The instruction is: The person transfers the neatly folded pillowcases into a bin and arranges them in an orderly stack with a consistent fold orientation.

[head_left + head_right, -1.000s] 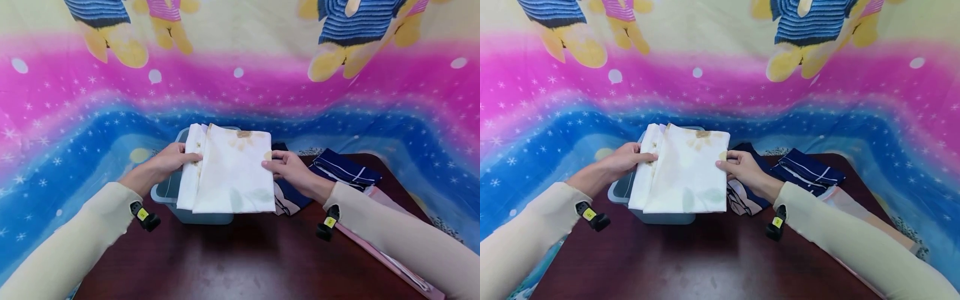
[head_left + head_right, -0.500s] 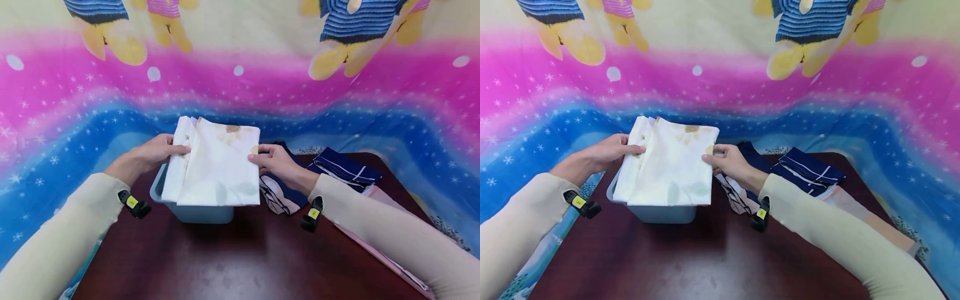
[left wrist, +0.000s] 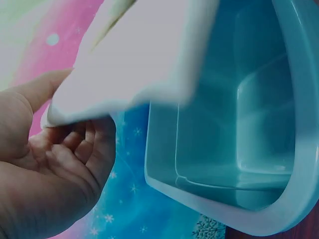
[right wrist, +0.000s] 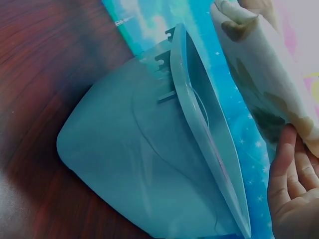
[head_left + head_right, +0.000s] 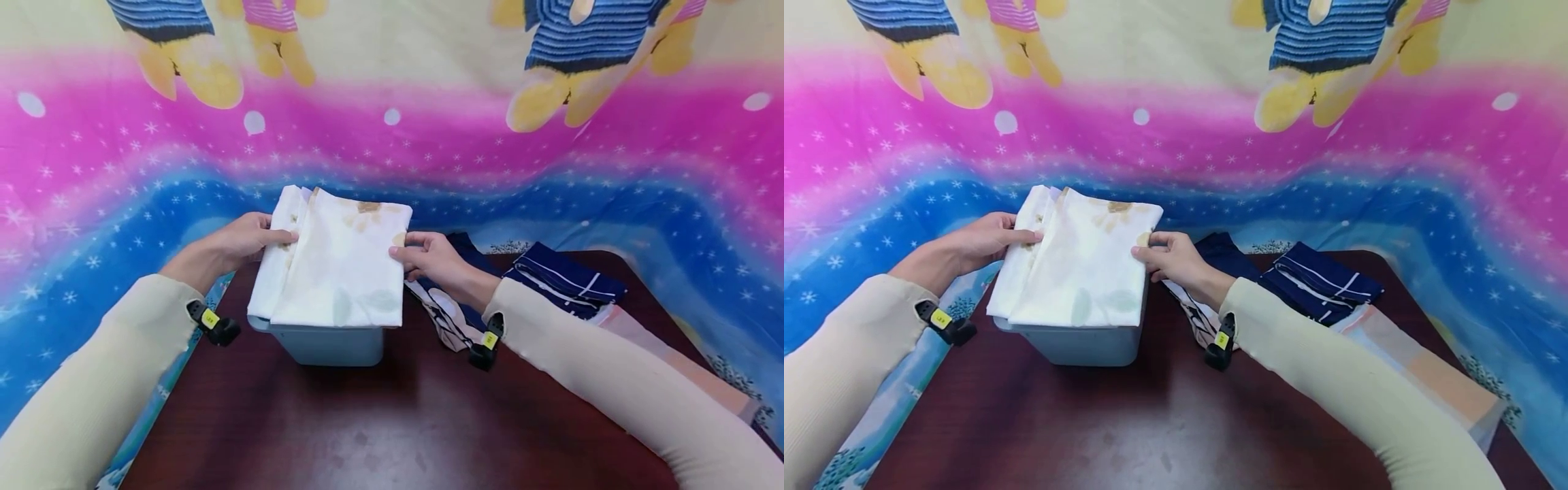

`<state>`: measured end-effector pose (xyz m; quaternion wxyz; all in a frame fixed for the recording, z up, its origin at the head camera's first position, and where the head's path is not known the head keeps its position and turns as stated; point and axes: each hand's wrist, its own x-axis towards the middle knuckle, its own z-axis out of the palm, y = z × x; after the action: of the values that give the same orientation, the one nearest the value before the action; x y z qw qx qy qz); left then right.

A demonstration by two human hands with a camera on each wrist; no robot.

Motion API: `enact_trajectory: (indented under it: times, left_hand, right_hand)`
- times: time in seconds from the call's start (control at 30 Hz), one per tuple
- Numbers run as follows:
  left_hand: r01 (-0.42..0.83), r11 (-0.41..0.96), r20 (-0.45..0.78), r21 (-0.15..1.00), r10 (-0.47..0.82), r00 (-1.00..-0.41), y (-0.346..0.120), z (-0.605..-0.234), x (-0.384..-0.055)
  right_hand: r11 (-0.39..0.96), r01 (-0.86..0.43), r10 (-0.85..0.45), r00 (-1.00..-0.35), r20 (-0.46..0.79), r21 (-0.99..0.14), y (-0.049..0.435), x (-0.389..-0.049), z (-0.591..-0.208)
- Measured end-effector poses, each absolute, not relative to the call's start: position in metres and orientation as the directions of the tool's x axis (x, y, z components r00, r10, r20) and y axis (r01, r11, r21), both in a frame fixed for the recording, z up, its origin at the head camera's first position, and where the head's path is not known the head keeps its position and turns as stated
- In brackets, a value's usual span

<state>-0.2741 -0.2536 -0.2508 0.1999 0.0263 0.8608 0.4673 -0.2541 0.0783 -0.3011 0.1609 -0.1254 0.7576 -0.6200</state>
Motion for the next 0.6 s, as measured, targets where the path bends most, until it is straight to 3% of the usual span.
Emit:
enact_trajectory:
  times: [0.6]
  left_hand:
    - [-0.169, 0.659, -0.308, 0.733, 0.1, -0.946, -0.259, -0.259, -0.293]
  right_hand:
    - [0.292, 0.046, -0.362, -0.919, -0.155, -0.955, 0.055, -0.273, -0.309]
